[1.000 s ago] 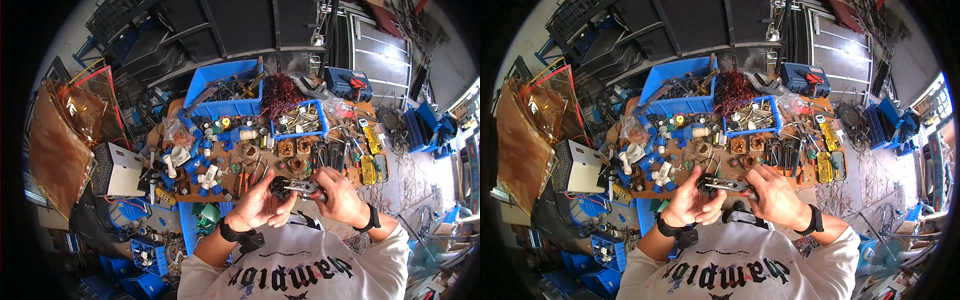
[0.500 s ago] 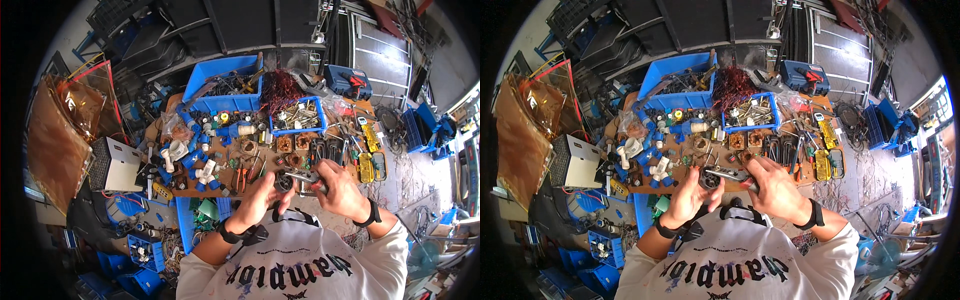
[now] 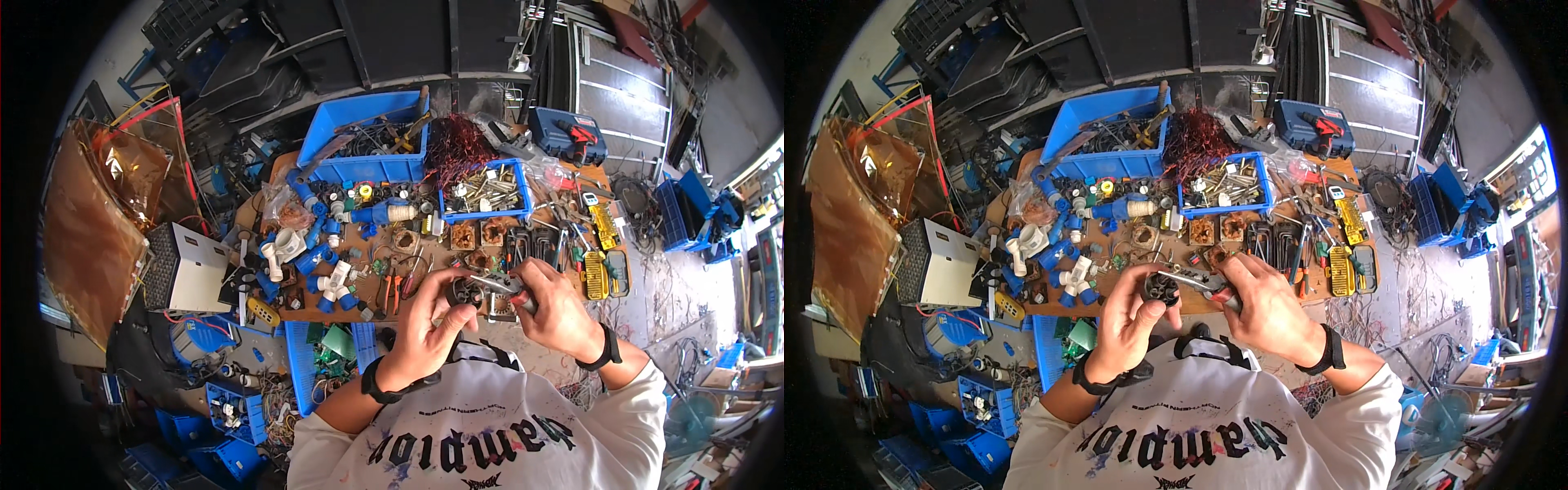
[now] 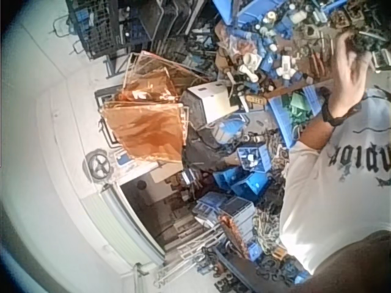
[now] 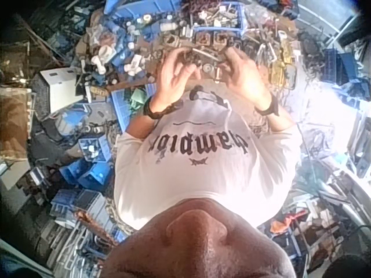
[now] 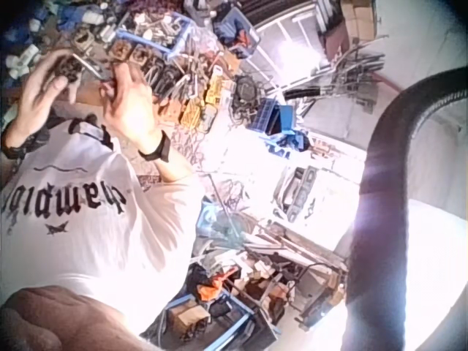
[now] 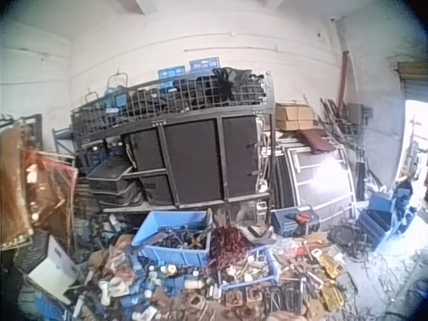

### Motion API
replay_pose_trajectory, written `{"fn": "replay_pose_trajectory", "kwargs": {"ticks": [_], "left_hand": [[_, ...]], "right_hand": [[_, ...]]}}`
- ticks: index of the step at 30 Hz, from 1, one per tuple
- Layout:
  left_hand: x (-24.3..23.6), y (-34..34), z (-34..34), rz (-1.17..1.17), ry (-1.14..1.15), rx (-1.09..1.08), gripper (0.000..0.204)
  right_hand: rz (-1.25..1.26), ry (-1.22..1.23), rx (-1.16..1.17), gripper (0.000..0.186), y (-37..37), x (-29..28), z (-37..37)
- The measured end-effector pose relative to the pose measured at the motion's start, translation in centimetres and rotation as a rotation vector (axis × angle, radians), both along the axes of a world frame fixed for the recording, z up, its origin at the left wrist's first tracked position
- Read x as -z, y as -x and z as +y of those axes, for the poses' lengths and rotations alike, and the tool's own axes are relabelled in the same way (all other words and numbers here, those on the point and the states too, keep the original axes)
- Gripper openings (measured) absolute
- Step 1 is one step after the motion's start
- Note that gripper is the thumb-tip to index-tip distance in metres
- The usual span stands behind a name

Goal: The person uses a pair of pliers to manipulate a small, black, cylindrical mechanical component held in their left hand. They repeatedly squeeze the pliers and rotate the object, focusing on the internal structure of the component. The task involves precise hand coordination to adjust or inspect the part within a cluttered workshop environment.

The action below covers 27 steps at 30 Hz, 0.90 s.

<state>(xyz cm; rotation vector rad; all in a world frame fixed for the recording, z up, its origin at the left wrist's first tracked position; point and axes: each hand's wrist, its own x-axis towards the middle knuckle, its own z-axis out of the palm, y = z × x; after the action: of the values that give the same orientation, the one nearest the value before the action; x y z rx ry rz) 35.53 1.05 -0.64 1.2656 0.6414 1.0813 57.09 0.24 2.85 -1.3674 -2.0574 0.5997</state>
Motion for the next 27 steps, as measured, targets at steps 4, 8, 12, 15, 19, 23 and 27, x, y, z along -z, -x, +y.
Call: {"fn": "replay_pose_trajectory", "kwargs": {"ticks": [4, 8, 12, 15, 19, 23, 27], "left_hand": [[-1.8, 0.0, 0.4, -0.09, 0.203, 0.128, 0.053], [-0.5, 1.2, 1.7, -0.363, 0.58, 0.421, 0.066], [0.0, 1.2, 2.5, -0.399, 0.461, 0.403, 0.06], [-0.9, -0.2, 1.5, 0.002, -0.124, -0.094, 0.059], [0.4, -0.3, 1.6, 0.199, -0.311, -0.233, 0.051], [0.4, 0.1, 2.1, 0.017, -0.075, -0.046, 0.052], [-0.5, 1.0, 3.2, -0.327, 0.611, 0.463, 0.064]], "right_hand": [[-0.007, 0.016, -0.009, 0.031, -0.4, 0.2, 0.1], [0.001, -0.034, -0.039, 0.032, -0.2, -0.1, 0.4], [-0.004, -0.035, -0.034, 0.033, -0.3, 0.1, 0.7], [0.028, 0.084, -0.005, 0.032, -0.6, 0.1, 0.9], [0.065, 0.191, -0.013, 0.029, -0.4, -0.5, 1.0], [0.053, 0.122, -0.045, 0.03, -0.4, -0.1, 1.2], [0.035, 0.087, -0.061, 0.032, -0.2, -0.6, 1.6]]}}
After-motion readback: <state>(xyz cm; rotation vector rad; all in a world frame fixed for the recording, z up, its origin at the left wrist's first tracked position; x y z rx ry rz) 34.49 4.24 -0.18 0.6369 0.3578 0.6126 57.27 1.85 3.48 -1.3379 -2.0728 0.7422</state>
